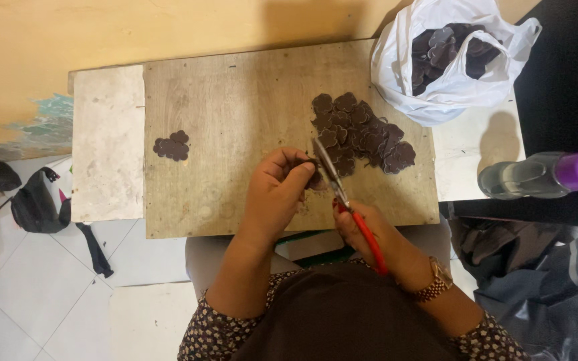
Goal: The person uses red-handled scissors to trim the edges of dark brown flower-shaped pieces on a wooden board. The person repeatedly picks up each piece, rotates it, and trims its outline, then places it back on the board. A white bag and a bottle are visible nearby.
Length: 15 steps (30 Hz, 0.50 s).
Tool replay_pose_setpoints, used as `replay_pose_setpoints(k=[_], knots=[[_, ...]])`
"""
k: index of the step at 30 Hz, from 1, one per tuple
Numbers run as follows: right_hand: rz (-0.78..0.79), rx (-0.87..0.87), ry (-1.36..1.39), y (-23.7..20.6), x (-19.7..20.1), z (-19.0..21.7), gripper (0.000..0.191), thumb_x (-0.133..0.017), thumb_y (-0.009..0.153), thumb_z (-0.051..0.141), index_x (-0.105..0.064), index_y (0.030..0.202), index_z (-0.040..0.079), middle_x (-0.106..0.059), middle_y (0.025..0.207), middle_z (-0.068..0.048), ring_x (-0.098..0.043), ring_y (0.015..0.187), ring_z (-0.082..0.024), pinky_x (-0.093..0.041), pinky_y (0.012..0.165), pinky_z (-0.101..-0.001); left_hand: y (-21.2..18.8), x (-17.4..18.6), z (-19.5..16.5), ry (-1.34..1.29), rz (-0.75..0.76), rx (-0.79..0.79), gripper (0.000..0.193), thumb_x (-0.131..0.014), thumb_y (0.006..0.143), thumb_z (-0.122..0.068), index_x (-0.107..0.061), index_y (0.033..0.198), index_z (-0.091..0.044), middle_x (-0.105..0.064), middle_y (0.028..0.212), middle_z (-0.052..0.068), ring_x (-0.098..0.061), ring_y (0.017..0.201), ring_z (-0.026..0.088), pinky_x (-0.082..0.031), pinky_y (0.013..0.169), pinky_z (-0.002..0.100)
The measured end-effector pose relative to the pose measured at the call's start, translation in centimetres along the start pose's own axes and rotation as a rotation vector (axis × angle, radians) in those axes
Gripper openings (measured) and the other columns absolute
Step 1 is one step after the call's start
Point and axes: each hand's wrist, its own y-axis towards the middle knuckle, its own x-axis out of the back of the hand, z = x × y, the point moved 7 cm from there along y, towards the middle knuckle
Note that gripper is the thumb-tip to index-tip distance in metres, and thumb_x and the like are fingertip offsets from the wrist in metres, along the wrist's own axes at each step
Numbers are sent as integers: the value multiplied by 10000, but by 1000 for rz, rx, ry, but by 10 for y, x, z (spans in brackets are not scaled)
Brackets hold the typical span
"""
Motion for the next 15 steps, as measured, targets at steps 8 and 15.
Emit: replay_pose_setpoints(k=[8, 15], knots=[[37, 111, 13, -1, -1, 6, 403, -459, 1041, 483, -528, 988, 89, -471, 786, 26, -447, 691, -86, -441, 610, -253, -2, -5, -10, 27, 34, -64, 179, -667, 951, -46, -668, 1128, -17, -710, 966, 50, -681, 806, 101, -507, 616, 207], [24, 82, 41, 1, -1, 1, 471, -424, 1028, 555, -517, 983, 96, -478, 776, 24, -470, 677, -96, -461, 614, -253, -1, -4, -9, 54, 22, -66, 257, -710, 924, -37, -623, 1164, -14, -713, 969, 64, -685, 819, 103, -516, 637, 226]])
